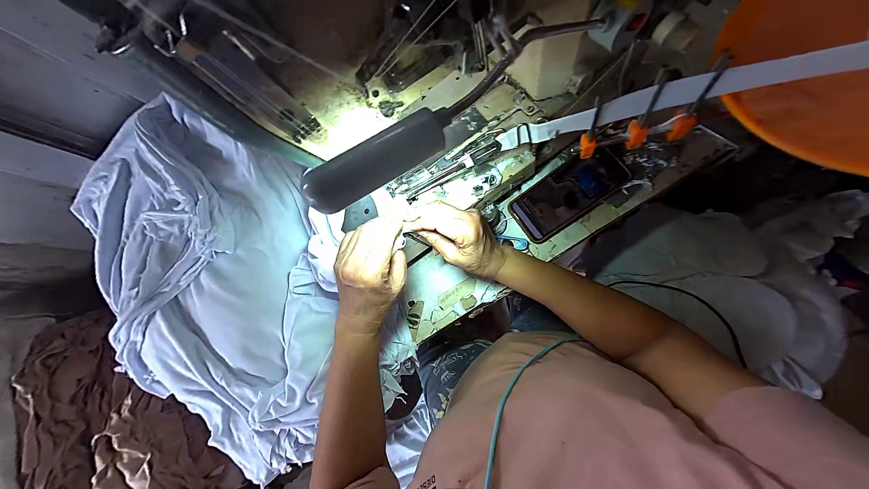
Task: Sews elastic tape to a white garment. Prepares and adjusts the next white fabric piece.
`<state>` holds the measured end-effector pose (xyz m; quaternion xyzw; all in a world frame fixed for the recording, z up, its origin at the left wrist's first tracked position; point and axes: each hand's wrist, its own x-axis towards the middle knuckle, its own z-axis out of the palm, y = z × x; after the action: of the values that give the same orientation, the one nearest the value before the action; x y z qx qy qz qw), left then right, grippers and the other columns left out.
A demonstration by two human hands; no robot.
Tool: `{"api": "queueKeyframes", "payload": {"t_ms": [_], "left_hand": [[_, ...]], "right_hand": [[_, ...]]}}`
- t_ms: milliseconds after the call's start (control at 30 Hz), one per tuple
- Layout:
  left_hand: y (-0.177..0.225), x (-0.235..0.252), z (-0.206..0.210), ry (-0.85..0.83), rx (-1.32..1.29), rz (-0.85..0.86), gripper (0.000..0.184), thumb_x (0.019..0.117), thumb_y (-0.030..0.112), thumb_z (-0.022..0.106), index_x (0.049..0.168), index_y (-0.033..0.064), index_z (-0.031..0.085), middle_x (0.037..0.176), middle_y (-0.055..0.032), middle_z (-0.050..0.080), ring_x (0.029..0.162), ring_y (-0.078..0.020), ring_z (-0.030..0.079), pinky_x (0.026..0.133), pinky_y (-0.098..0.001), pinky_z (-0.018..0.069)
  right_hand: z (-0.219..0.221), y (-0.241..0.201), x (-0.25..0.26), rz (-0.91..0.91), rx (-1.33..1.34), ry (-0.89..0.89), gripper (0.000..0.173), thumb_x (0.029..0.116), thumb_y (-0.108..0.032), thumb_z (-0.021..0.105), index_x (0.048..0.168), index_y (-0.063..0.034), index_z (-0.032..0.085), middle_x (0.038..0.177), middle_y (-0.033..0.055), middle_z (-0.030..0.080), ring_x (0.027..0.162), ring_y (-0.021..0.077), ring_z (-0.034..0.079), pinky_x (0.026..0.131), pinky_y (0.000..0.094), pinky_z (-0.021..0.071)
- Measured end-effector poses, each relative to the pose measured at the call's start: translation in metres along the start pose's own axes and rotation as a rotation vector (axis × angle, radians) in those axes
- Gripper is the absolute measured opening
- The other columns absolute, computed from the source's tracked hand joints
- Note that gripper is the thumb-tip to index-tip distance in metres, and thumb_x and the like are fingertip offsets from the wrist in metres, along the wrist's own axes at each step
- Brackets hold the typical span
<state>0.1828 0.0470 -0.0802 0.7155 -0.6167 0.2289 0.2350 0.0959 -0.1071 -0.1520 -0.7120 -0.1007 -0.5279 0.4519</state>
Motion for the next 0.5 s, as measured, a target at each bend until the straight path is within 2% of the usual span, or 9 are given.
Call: {"api": "queueKeyframes", "payload": {"t_ms": [67,200,333,500], "left_hand": [[0.002,-0.007,0.008,0.058,0.052,-0.032,0.030,0.0931,0.007,0.054,0.113,-0.0019,0.074,0.114,-0.0191,0.074,0.107,-0.0306,0.070,0.093,-0.0433,0.0514],[0.004,-0.015,0.025,0.190,0.119,-0.056,0.023,0.0954,0.012,0.059,0.106,-0.0001,0.077,0.114,-0.0172,0.075,0.105,-0.0274,0.071,0.091,-0.0401,0.0501],[0.007,-0.015,0.029,0.241,0.123,-0.082,0.021,0.0928,0.018,0.066,0.101,0.0016,0.078,0.110,-0.0154,0.076,0.104,-0.0251,0.072,0.090,-0.0382,0.0502],[0.007,-0.016,0.032,0.272,0.093,-0.103,0.023,0.0949,0.019,0.065,0.100,0.0013,0.078,0.108,-0.0156,0.077,0.105,-0.0253,0.072,0.092,-0.0378,0.0503]], "right_hand": [[0.002,0.001,-0.003,-0.004,-0.026,0.012,0.014,0.0906,0.003,0.065,0.098,0.0052,0.077,0.105,0.0193,0.076,0.103,0.0255,0.074,0.091,0.0343,0.0593],[0.001,0.003,-0.005,-0.017,-0.049,-0.007,0.014,0.0906,0.002,0.066,0.097,0.0044,0.077,0.103,0.0183,0.076,0.101,0.0243,0.074,0.086,0.0330,0.0599],[0.002,0.004,-0.006,-0.030,-0.061,0.006,0.014,0.0897,0.001,0.066,0.096,0.0050,0.077,0.100,0.0187,0.076,0.096,0.0237,0.074,0.083,0.0322,0.0601],[0.001,0.005,-0.007,-0.034,-0.068,0.008,0.015,0.0891,0.002,0.064,0.096,0.0047,0.077,0.100,0.0184,0.076,0.098,0.0240,0.074,0.084,0.0325,0.0599]]}}
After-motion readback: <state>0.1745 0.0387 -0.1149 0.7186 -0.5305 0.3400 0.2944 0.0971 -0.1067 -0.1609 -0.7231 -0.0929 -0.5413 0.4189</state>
